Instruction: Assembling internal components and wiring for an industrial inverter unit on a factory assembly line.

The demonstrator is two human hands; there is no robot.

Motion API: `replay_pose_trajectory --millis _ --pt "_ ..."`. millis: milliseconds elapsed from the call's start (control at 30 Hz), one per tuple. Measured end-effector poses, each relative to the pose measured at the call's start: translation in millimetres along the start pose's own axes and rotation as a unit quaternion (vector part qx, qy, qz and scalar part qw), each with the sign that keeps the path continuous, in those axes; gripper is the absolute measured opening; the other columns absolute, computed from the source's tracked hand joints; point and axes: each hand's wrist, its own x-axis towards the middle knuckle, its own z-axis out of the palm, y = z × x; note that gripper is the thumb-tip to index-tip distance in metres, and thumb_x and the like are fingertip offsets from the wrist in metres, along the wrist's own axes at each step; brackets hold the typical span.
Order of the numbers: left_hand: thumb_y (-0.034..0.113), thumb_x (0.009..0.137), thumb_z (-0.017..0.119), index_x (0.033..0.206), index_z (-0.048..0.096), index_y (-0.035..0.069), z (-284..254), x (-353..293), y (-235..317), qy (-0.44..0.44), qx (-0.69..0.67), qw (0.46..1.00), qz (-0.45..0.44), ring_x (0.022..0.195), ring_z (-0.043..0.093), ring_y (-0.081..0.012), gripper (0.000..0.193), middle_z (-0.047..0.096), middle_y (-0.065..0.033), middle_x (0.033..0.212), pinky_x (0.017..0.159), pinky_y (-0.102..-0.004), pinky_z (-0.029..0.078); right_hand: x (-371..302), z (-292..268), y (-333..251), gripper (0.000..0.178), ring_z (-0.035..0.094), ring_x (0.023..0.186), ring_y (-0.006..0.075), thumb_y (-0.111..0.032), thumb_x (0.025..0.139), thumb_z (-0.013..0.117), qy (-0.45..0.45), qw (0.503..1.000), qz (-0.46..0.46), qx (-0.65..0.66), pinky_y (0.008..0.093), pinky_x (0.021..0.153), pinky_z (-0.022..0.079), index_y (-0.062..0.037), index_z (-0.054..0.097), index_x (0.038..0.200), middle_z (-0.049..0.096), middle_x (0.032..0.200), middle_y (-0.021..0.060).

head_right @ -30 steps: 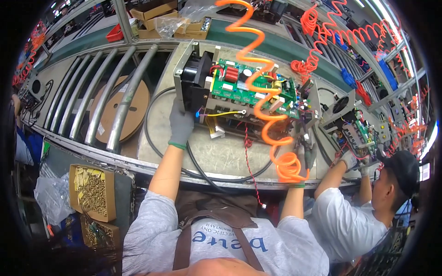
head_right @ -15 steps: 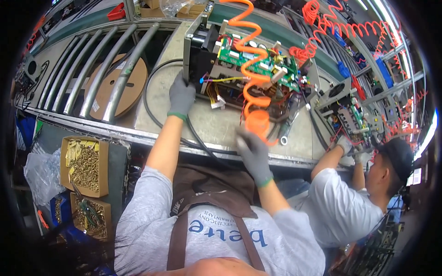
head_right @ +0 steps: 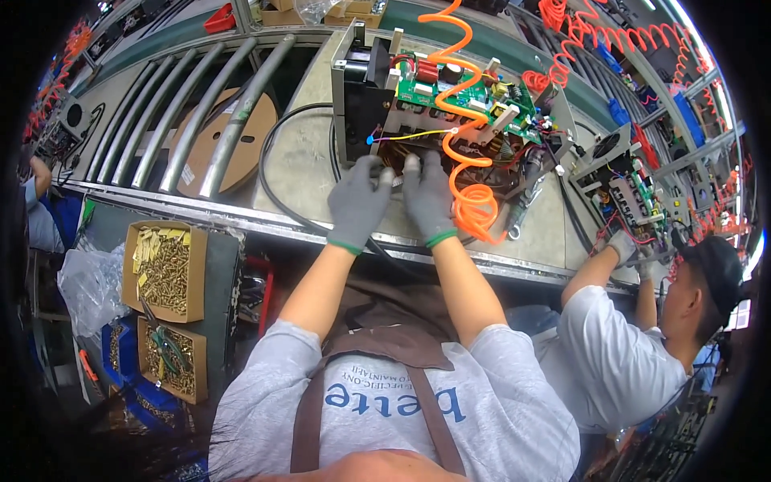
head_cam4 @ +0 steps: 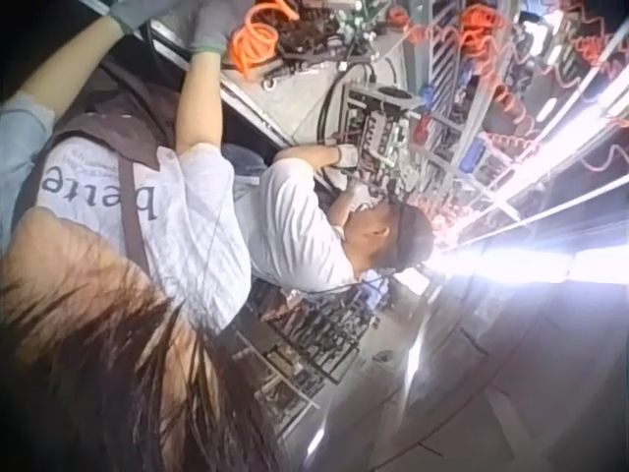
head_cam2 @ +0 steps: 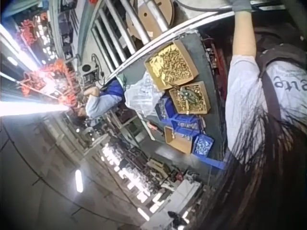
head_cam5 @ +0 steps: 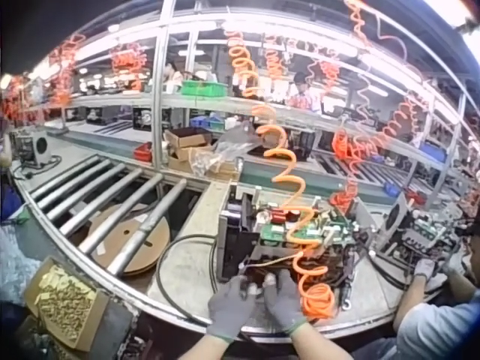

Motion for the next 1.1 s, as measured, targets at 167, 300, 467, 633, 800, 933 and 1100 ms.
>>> replay_pose_trajectory --millis 167,300,467,633,800,933,1100 --pt "0.033 0.082 0.062 0.121 0.045 0.009 14.1 15.0 0.8 -0.075 0.075 0.986 -0.13 0.092 0.065 -0.0385 0.049 0.067 -0.0184 0.099 0.077 -0.0484 0.051 -1.4 -5.2 -15.7 0.026 0.049 0.06 0.0108 -0.026 0.096 0.055 -0.047 0.94 0.199 0.273 0.0263 0.049 0.043 -0.004 0.053 0.109 0.06 0.084 0.0043" --pt "0.032 0.081 0.063 0.118 0.047 0.01 13.3 15.3 0.5 -0.089 0.055 0.982 -0.154 0.089 0.065 -0.0382 0.045 0.067 -0.0181 0.098 0.077 -0.0485 0.051 -1.6 -2.6 -6.2 0.023 0.048 0.064 0.0099 -0.017 0.094 0.053 -0.081 0.789 0.256 0.553 0.0257 0.052 0.042 -0.0013 0.052 0.11 0.056 0.083 0.0058" --pt "0.022 0.076 0.064 0.094 0.062 0.014 -19.1 12.7 -18.7 -0.051 0.067 0.995 0.048 0.078 0.064 -0.0297 0.02 0.062 -0.0093 0.085 0.068 -0.0434 0.051 -12.5 -3.4 -12.2 0.033 0.055 0.072 0.0081 -0.015 0.086 0.065 -0.05 0.971 0.051 0.23 0.0234 0.064 0.047 0.0001 0.054 0.113 0.06 0.09 0.0057" --pt "0.015 0.076 0.064 0.093 0.066 0.017 -24.6 23.3 -24.5 -0.023 0.162 0.966 0.198 0.083 0.062 -0.0241 0.017 0.059 -0.0048 0.089 0.068 -0.0377 0.05 -0.8 -1.4 -13.1 0.037 0.054 0.063 0.0065 -0.035 0.091 0.062 -0.016 0.981 0.054 0.185 0.0205 0.054 0.044 -0.0024 0.059 0.109 0.063 0.081 0.0039" --pt "0.018 0.083 0.059 0.096 0.067 0.013 -11.4 30.8 -31.2 -0.118 0.086 0.969 0.2 0.077 0.063 -0.0254 0.017 0.064 -0.0087 0.087 0.066 -0.0365 0.051 0.2 -0.9 -16.7 0.036 0.043 0.043 0.0055 -0.043 0.096 0.052 -0.056 0.852 0.345 0.389 0.0203 0.033 0.03 -0.007 0.058 0.095 0.055 0.066 -0.0001" --pt "0.027 0.091 0.054 0.097 0.064 0.003 -26.6 43.9 3.4 -0.251 -0.219 0.93 -0.158 0.053 0.057 -0.0139 0.027 0.062 -0.0062 0.07 0.051 -0.0271 0.045 2.5 3.3 3.1 0.031 0.034 0.037 0.0049 -0.035 0.1 0.043 -0.169 0.627 0.438 0.622 0.02 0.03 0.024 -0.0109 0.055 0.086 0.041 0.053 -0.0068" --pt "0.03 0.092 0.054 0.092 0.064 0.002 -14.9 46.5 -6.6 -0.265 -0.262 0.913 -0.168 0.051 0.053 -0.009 0.029 0.059 -0.0024 0.069 0.047 -0.0246 0.04 -0.3 13.6 1.3 0.025 0.027 0.032 0.0043 -0.023 0.098 0.04 -0.231 0.329 0.456 0.794 0.02 0.026 0.022 -0.0133 0.051 0.078 0.031 0.047 -0.0104"
